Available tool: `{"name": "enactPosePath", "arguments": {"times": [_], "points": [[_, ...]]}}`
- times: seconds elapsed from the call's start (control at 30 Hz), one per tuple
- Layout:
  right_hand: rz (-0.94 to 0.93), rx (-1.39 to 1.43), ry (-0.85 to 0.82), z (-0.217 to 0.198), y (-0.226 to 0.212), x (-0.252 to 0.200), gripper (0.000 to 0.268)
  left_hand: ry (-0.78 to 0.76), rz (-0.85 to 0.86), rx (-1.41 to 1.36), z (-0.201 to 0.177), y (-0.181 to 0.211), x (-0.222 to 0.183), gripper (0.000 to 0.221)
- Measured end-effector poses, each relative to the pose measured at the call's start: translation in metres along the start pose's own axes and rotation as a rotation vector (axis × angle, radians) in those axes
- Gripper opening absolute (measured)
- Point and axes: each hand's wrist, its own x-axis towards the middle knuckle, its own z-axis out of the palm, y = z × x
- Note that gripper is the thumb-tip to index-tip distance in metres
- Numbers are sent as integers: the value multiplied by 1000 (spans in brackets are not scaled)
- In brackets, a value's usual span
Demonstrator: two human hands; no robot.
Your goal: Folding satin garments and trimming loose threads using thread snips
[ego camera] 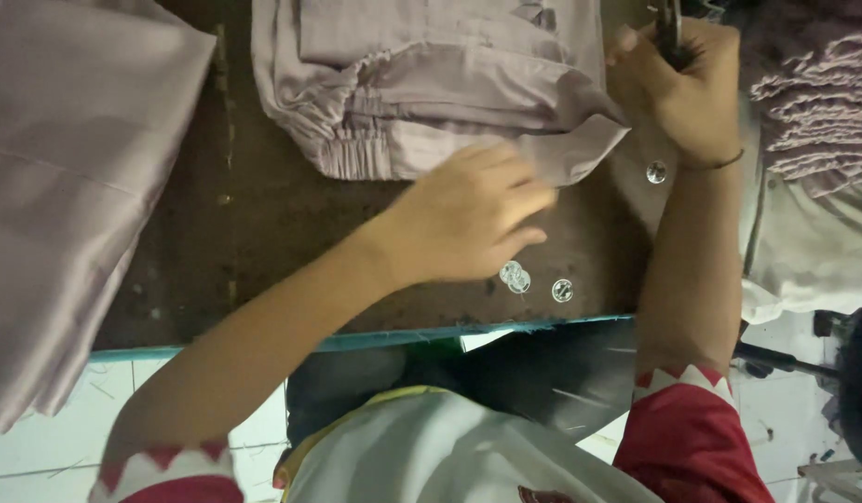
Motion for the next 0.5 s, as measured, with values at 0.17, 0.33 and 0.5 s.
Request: {"name": "enactPosePath", "arguments": {"times": [0.17, 0.33, 0.5], "points": [[91, 281, 134, 10, -7, 5, 48, -105, -85, 179, 69, -38, 25, 49], [33, 135, 173, -9, 22, 7, 43, 10, -109, 76, 78, -48, 16, 14], [-127, 17, -12, -24, 4, 1, 37, 76, -115, -201, 64, -54, 16, 6]]}}
